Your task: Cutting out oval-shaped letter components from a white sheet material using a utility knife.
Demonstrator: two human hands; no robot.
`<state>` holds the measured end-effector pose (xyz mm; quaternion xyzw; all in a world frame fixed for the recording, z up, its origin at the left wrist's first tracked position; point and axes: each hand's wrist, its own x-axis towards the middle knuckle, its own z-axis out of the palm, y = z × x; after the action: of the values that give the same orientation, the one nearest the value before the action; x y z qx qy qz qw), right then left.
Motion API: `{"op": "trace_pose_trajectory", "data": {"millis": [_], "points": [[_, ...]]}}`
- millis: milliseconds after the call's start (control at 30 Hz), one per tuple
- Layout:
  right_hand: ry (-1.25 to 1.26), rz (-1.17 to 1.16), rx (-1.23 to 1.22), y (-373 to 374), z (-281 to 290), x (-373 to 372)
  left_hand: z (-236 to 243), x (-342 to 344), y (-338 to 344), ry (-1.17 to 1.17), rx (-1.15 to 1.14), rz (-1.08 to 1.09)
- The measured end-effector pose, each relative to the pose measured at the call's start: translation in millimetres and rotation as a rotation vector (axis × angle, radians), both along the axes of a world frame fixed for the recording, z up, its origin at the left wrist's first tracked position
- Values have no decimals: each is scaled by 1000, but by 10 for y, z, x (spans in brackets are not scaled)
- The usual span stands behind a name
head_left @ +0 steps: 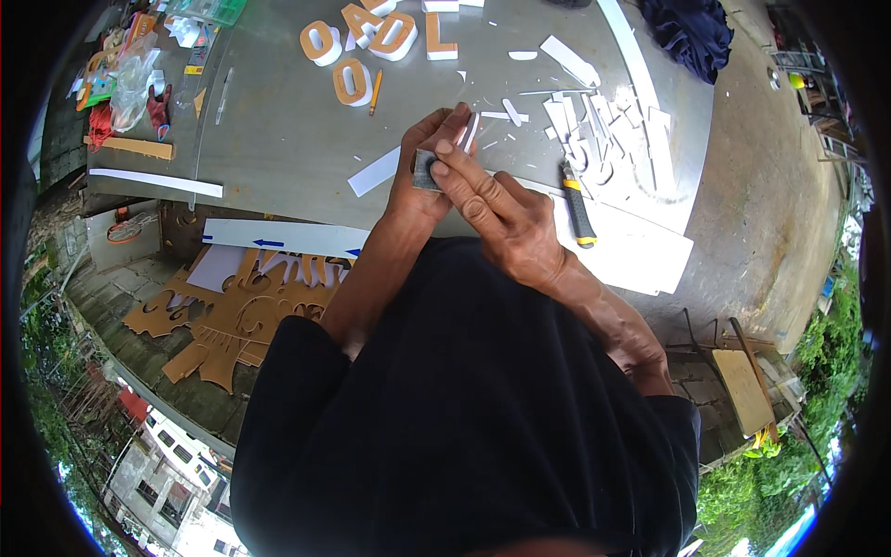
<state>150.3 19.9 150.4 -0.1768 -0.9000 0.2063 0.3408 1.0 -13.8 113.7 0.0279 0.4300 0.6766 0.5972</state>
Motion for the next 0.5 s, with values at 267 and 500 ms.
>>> {"op": "trace_pose_trajectory", "data": {"millis": [267, 500], "points": [[-163, 15, 5, 18, 157, 40, 135, -85, 21, -12, 32, -79], [352, -185, -1176, 472, 109, 127, 488, -18, 77, 822, 94, 98]]}}
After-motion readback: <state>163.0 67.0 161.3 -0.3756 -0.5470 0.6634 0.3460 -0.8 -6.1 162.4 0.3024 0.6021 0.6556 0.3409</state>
